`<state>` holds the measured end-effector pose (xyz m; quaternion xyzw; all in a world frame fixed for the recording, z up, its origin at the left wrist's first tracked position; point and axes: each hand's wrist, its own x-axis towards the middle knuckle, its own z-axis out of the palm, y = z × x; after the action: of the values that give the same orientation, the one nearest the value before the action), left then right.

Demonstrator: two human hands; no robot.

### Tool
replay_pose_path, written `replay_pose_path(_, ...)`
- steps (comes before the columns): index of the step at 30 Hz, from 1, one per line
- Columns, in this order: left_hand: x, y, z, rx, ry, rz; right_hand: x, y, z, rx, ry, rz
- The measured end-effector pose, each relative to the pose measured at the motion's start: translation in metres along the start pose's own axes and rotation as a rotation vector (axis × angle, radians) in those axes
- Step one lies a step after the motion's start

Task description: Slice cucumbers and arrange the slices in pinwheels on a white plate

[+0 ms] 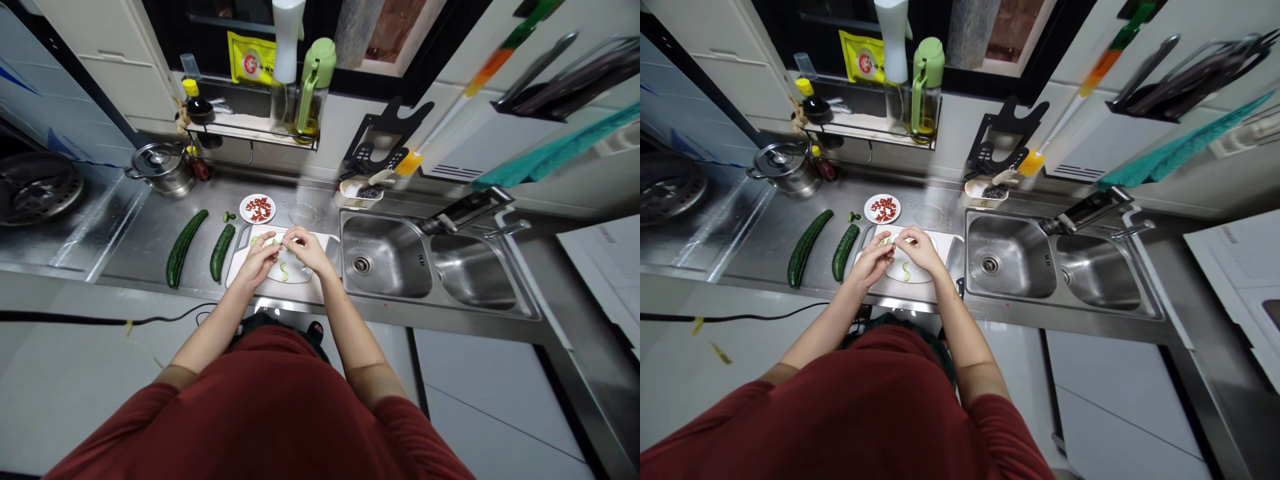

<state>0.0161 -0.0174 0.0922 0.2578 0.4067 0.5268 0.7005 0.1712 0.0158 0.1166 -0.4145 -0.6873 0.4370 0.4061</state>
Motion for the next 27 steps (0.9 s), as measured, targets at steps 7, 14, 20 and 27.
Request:
replay_pose_path(7,-0.001,0.000,0.007,0.172,0.080,0.236,0.000,0.003,-0.001,-0.007,0.023,-0.018)
replay_pose_path(14,0.000,-0.003,0.006,0.271,0.069,0.361,0.001,0.010,0.000,0.015,0.039,-0.035)
replay_pose_path(20,0.006,-0.009,0.000,0.420,0.094,0.464,0.001,0.019,0.002,0.009,0.049,-0.013)
replay_pose_path(27,0.007,-0.012,-0.001,0.545,0.143,0.520,0.000,0.024,0.001,-0.031,0.050,0.047)
